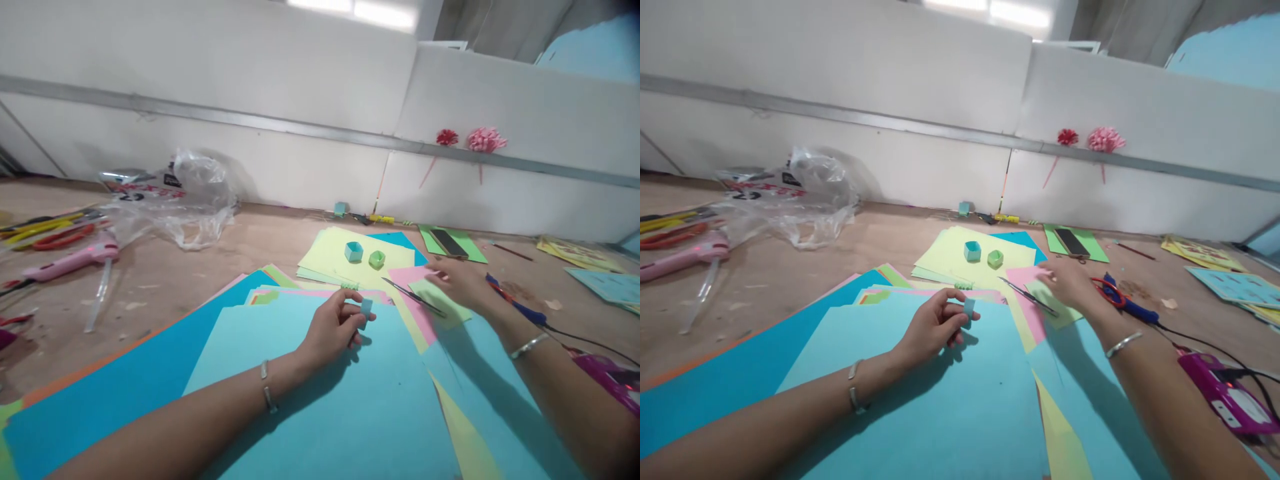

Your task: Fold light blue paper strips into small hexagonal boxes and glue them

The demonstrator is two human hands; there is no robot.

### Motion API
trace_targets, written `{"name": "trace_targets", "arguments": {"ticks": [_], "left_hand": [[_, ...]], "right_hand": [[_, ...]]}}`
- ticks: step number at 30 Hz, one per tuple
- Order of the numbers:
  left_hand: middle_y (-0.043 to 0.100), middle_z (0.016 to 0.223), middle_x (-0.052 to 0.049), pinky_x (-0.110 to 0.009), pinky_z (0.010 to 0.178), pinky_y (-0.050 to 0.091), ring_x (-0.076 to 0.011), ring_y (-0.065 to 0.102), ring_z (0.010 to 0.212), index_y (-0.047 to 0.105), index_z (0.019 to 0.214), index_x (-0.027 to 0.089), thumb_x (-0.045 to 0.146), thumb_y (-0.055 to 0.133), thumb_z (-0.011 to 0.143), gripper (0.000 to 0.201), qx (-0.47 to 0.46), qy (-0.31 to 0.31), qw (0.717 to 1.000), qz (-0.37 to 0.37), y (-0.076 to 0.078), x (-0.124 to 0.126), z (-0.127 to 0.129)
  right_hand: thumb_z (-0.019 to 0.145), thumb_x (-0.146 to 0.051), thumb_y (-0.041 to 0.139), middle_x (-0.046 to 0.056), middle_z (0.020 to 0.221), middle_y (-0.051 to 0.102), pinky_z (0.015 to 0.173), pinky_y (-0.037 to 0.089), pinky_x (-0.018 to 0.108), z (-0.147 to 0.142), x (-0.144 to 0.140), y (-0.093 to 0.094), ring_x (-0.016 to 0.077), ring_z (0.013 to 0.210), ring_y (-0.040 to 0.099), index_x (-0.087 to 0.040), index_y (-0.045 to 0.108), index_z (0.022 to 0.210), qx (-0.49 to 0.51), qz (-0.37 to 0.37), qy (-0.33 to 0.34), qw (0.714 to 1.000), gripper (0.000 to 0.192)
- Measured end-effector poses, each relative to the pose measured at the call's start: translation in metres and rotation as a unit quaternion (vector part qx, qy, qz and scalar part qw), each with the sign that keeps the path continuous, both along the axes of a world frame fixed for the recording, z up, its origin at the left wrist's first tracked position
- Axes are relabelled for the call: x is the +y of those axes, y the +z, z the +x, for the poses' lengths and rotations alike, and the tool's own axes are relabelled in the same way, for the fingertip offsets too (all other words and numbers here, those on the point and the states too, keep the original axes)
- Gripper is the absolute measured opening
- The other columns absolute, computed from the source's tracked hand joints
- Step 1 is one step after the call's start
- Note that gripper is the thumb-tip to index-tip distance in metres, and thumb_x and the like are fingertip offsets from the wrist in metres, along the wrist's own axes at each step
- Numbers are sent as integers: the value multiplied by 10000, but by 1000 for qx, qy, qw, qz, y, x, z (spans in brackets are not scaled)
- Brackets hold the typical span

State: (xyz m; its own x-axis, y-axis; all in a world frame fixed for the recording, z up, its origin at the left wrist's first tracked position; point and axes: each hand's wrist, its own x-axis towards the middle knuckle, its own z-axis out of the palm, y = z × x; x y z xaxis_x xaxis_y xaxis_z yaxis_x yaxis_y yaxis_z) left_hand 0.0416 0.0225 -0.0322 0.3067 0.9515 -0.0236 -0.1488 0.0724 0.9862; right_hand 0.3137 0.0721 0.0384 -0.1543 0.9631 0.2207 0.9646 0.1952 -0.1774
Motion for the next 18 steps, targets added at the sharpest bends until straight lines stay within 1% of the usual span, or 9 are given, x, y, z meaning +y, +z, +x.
{"name": "trace_targets", "arguments": {"ticks": [1, 2, 3, 6, 8, 10, 14, 16, 18], "left_hand": [[742, 828, -35, -182, 413, 410, -62, 540, 427, 468, 962, 195, 307, 677, 784, 297, 11, -6, 1000, 11, -1, 0, -1], [734, 798, -23, -185, 423, 412, -70, 545, 443, 466, 969, 199, 310, 669, 795, 289, 19, -13, 999, 24, -2, 0, -1], [726, 770, -13, -189, 437, 417, -80, 557, 469, 464, 974, 202, 309, 660, 805, 281, 26, -18, 999, 39, -3, 1, -2], [717, 744, -5, -202, 486, 428, -106, 587, 550, 460, 998, 208, 282, 648, 815, 272, 44, -23, 996, 74, -8, 1, -2], [721, 754, -12, -210, 513, 430, -114, 600, 583, 465, 1023, 205, 251, 635, 815, 273, 59, -25, 994, 84, -9, 2, -2], [716, 740, -15, -212, 526, 425, -126, 615, 614, 477, 1051, 197, 220, 615, 811, 279, 74, -26, 993, 86, -9, 3, -1], [696, 711, -1, -205, 507, 387, -98, 553, 539, 497, 1134, 181, 172, 617, 775, 379, 100, -31, 991, 88, -7, 3, -1], [688, 713, 3, -205, 491, 374, -79, 501, 490, 512, 1148, 172, 203, 626, 777, 389, 96, -36, 991, 85, -6, 3, -2], [689, 722, -12, -208, 475, 365, -73, 477, 473, 553, 1097, 157, 260, 618, 799, 322, 93, -32, 992, 76, -4, 4, -4]], "right_hand": [[879, -362, 539, 53, 937, 744, 680, 485, 267, -20, -3, 1, 163, 764, 664, -214, 730, 1042, 34, -37, 40, 998, 291], [895, -390, 516, 65, 953, 734, 664, 485, 268, -39, -7, 0, 163, 766, 654, -194, 709, 1093, 139, -107, 88, 981, 339], [885, -420, 520, 64, 905, 725, 624, 478, 270, -57, -11, -2, 161, 721, 638, -177, 704, 1076, 236, -173, 117, 949, 360], [783, -414, 647, 12, 658, 620, 525, 385, 240, -93, -23, -14, 116, 583, 516, -151, 691, 780, 386, -261, 111, 878, 266], [783, -457, 642, -12, 588, 552, 496, 337, 235, -99, -28, -24, 97, 538, 453, -151, 645, 716, 418, -281, 102, 858, 313], [812, -503, 606, -23, 583, 530, 500, 331, 235, -97, -30, -32, 90, 528, 433, -149, 636, 749, 434, -291, 107, 846, 361], [706, -398, 751, -21, 600, 565, 517, 332, 232, -91, -33, -43, 85, 547, 448, -145, 638, 709, 494, -313, 108, 804, 277], [651, -364, 785, -27, 576, 562, 498, 314, 229, -91, -34, -47, 80, 525, 439, -154, 615, 671, 529, -313, 92, 783, 271], [650, -391, 779, -41, 543, 530, 475, 289, 227, -91, -33, -52, 73, 491, 415, -164, 595, 670, 560, -306, 79, 766, 292]]}}
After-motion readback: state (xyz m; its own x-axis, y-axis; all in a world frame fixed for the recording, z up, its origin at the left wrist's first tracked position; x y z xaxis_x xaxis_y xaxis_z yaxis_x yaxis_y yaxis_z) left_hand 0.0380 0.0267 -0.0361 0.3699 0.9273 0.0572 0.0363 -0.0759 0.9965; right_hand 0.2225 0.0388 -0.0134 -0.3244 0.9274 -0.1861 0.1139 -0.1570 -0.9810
